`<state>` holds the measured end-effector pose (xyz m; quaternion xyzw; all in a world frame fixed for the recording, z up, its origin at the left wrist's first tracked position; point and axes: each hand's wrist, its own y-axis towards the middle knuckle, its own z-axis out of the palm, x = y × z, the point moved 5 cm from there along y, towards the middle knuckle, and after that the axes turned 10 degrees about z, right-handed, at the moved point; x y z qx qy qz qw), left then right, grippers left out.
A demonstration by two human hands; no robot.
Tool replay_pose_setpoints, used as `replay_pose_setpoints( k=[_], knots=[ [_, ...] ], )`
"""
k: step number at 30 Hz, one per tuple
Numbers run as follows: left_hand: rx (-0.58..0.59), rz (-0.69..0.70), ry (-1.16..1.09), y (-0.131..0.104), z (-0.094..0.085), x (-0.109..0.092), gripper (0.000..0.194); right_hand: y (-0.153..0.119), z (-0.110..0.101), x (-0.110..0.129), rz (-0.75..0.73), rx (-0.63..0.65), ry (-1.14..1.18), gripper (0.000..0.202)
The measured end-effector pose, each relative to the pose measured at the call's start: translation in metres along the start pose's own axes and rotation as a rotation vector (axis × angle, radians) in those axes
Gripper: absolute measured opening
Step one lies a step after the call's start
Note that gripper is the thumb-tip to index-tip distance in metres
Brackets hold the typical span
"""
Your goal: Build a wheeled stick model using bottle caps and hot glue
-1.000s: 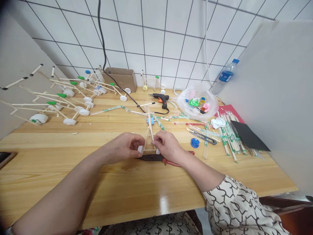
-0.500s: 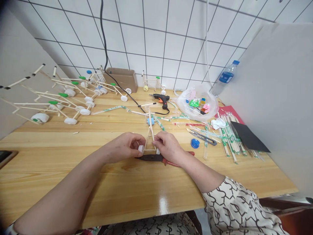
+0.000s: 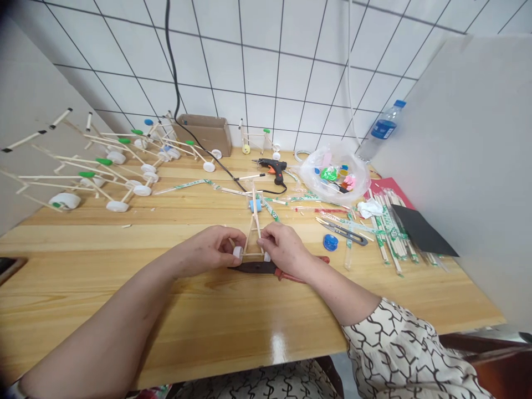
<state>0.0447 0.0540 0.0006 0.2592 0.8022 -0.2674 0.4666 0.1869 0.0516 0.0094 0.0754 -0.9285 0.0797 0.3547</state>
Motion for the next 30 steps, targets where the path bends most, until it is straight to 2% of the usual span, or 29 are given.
replay_pose_setpoints(
  k=[12, 19, 30],
  knots=[
    [-0.024, -0.028, -0.015, -0.0003, -0.0006, 0.0001, 0.019, -0.001, -0.0009, 0.0001, -0.029, -0.023, -0.017, 0.015],
    [-0.035, 0.006, 0.001, 0.0005, -0.0016, -0.0027, 0.02, -0.0012, -0.0009, 0.0007, -0.031, -0.028, -0.013, 0.013],
    [-0.091, 0.008, 0.147, -0.0014, -0.0042, -0.0001, 0.026, -0.0013, -0.0022, 0.0014, -0.03, -0.036, -0.043, 0.013]
  ],
)
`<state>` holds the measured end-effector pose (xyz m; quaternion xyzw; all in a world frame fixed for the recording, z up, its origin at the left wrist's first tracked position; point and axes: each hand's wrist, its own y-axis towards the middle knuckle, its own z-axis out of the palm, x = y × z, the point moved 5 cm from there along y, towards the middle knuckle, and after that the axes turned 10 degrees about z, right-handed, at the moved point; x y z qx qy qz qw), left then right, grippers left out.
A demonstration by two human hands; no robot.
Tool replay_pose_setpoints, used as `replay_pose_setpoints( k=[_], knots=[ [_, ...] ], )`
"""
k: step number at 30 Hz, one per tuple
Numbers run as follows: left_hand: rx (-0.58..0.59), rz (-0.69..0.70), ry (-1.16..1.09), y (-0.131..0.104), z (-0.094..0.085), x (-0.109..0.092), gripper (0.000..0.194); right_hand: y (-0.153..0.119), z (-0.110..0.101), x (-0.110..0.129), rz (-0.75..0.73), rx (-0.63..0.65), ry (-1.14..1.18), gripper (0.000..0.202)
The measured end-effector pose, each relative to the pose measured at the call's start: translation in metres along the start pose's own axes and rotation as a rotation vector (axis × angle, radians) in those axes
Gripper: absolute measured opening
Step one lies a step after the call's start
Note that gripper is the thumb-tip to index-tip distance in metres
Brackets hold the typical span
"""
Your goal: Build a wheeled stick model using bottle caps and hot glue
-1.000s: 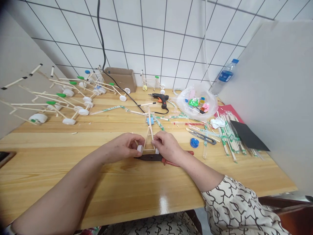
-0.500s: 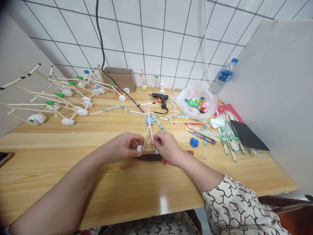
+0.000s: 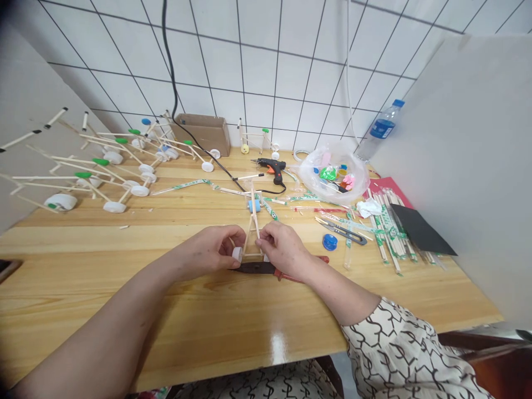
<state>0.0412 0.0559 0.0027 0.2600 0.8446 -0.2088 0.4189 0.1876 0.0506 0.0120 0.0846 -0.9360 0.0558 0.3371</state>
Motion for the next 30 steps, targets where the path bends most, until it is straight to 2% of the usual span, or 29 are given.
replay_pose_setpoints(
  k=[9, 17, 30],
  knots=[
    [-0.094, 0.098, -0.05, 0.002, -0.007, -0.011, 0.02, -0.001, 0.001, 0.001, -0.011, -0.003, 0.003, 0.013],
    [-0.184, 0.095, -0.078, 0.008, -0.002, -0.005, 0.019, -0.001, 0.0, 0.002, -0.016, -0.007, -0.002, 0.014],
    [-0.198, 0.078, -0.019, 0.01, 0.0, -0.001, 0.017, 0.0, 0.001, 0.002, 0.011, 0.003, -0.007, 0.013]
  ],
)
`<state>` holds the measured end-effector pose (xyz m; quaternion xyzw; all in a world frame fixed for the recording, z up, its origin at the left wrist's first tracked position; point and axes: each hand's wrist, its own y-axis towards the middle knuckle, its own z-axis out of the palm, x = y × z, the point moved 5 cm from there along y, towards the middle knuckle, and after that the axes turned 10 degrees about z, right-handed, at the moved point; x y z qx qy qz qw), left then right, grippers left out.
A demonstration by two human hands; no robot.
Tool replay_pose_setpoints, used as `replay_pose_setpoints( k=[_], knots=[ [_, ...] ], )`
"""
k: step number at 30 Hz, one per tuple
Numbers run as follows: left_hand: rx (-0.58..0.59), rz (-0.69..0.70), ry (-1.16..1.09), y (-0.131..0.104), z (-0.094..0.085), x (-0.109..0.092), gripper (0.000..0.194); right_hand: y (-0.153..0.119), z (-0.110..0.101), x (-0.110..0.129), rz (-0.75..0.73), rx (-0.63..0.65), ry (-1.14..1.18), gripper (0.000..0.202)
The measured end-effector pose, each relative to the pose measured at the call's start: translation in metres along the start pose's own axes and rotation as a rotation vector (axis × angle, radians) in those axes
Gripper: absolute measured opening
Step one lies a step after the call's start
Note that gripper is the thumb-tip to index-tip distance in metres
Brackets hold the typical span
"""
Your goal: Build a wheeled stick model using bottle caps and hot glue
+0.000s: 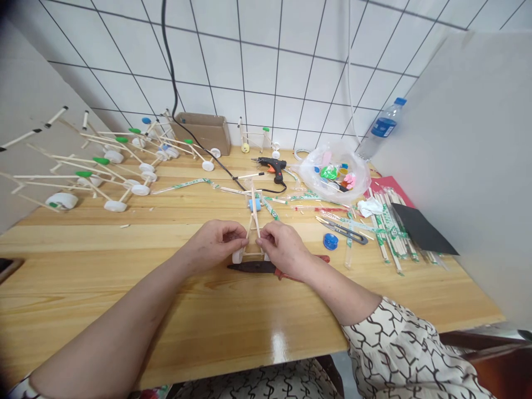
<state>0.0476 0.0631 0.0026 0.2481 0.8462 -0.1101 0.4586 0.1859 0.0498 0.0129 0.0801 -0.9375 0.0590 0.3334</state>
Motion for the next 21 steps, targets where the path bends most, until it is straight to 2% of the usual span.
replay_pose_setpoints(
  k=[21],
  knots=[
    [-0.008, 0.011, -0.004, 0.0007, 0.0015, 0.0016, 0.016, -0.001, 0.0, 0.0001, -0.018, -0.011, -0.008, 0.013]
  ],
)
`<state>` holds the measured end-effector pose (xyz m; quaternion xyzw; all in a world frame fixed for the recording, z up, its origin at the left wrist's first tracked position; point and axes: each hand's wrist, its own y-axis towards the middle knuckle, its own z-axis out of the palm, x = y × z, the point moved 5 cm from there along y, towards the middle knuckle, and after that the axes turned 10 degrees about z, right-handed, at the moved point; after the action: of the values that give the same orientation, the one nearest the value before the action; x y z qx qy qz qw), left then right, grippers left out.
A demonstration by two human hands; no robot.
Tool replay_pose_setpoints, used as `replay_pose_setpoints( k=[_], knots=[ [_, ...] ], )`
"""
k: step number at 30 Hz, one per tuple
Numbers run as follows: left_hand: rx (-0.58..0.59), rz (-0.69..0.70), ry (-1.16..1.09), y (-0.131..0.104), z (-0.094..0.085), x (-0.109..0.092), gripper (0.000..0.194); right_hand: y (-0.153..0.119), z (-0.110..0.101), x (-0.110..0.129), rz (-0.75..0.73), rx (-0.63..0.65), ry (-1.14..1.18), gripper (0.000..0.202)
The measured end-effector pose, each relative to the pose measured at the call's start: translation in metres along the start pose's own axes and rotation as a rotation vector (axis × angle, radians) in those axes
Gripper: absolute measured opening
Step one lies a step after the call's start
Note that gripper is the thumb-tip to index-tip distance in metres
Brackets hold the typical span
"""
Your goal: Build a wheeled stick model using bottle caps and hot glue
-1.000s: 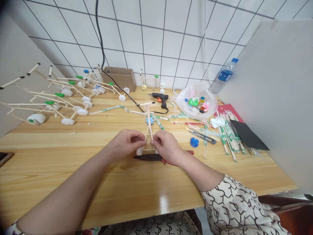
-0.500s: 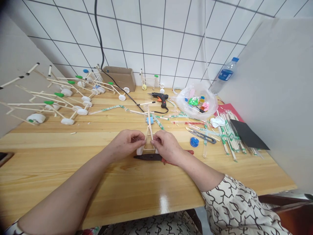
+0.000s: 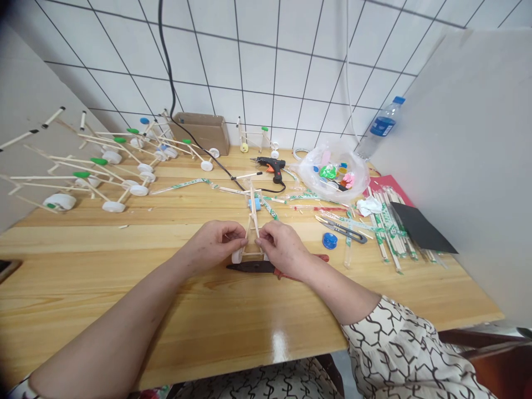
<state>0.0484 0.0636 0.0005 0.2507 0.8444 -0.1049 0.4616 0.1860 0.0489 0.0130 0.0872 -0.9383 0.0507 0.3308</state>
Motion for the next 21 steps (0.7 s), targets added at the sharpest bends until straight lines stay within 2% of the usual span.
replay_pose_setpoints(
  k=[21],
  knots=[
    [0.017, -0.019, 0.011, -0.0011, -0.0005, 0.0, 0.017, 0.0002, 0.0005, -0.0004, 0.006, 0.007, 0.008, 0.013]
  ],
)
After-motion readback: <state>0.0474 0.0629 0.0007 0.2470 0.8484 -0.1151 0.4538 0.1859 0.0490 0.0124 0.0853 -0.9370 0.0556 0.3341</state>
